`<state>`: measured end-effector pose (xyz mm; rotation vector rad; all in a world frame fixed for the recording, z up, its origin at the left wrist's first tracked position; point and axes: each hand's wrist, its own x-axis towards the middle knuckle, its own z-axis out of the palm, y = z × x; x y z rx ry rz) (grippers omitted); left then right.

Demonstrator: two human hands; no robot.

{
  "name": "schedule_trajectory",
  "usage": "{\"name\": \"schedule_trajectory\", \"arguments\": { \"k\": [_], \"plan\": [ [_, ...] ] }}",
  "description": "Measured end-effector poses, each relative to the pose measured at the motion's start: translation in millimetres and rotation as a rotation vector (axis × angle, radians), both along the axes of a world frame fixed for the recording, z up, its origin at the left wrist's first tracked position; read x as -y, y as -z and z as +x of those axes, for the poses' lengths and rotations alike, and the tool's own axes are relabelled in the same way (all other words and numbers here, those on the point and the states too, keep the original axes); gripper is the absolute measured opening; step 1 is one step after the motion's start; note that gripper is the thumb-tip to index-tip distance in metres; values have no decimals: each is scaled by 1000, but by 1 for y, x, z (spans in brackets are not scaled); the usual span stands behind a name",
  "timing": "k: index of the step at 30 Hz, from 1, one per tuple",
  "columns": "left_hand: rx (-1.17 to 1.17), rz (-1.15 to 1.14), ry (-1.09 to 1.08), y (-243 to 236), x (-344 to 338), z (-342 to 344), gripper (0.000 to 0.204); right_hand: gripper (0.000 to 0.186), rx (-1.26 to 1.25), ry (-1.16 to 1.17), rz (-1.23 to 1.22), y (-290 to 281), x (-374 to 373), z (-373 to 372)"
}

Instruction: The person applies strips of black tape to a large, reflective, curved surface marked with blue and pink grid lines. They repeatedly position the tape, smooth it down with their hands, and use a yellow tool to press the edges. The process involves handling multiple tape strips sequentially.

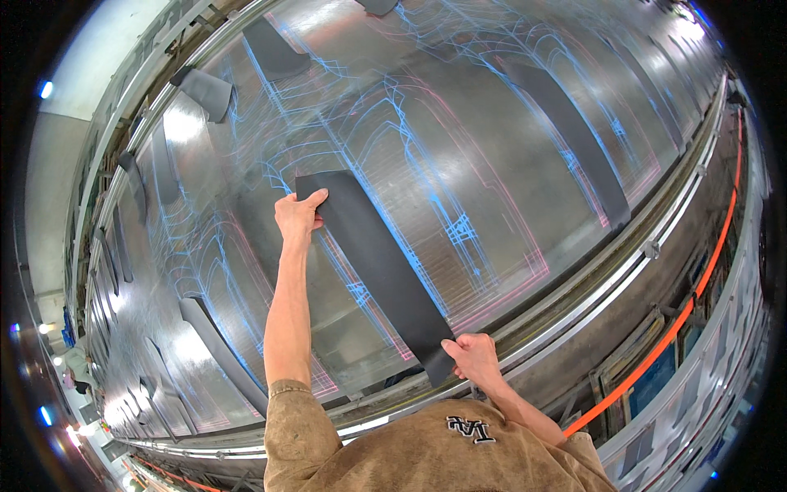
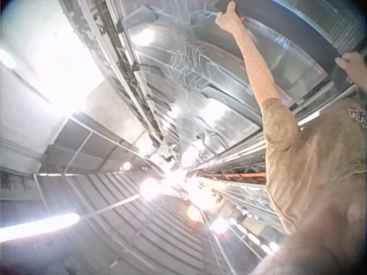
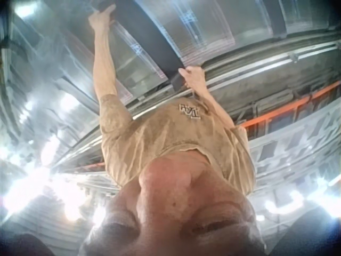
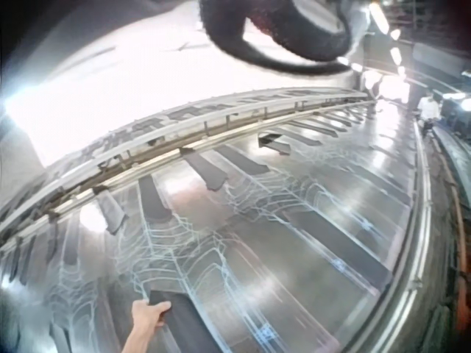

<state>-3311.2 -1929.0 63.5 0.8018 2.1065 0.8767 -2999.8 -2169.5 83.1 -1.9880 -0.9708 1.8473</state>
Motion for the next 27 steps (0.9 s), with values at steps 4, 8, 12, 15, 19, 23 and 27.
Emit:
{"name": "schedule_trajectory", "arguments": {
  "k": [4, 8, 12, 15, 19, 23, 27],
  "plan": [
    [-178, -11, 75, -6, 2, 8, 35, 44, 7, -9, 7, 1, 1, 0],
    [-851, 176, 123, -10, 12, 40, 44, 40, 9, -2, -14, -1, -1, 0],
    [-1074, 458, 567, 18, 13, 20, 45, 37, 10, -16, -5, 0, 0, 0],
    [-946, 371, 777, 47, 22, 30, 46, 37, 14, -35, 9, 5, 2, 2],
    [-964, 273, 841, 40, 23, 37, 49, 36, 10, -37, 12, 5, 4, 4],
    [-983, 203, 836, 36, 20, 34, 52, 36, 51, -87, 27, 7, 6, 3],
    [-996, 209, 835, 37, 28, 39, 59, 42, 416, -338, 475, 23, 24, 1]
  ]
}}
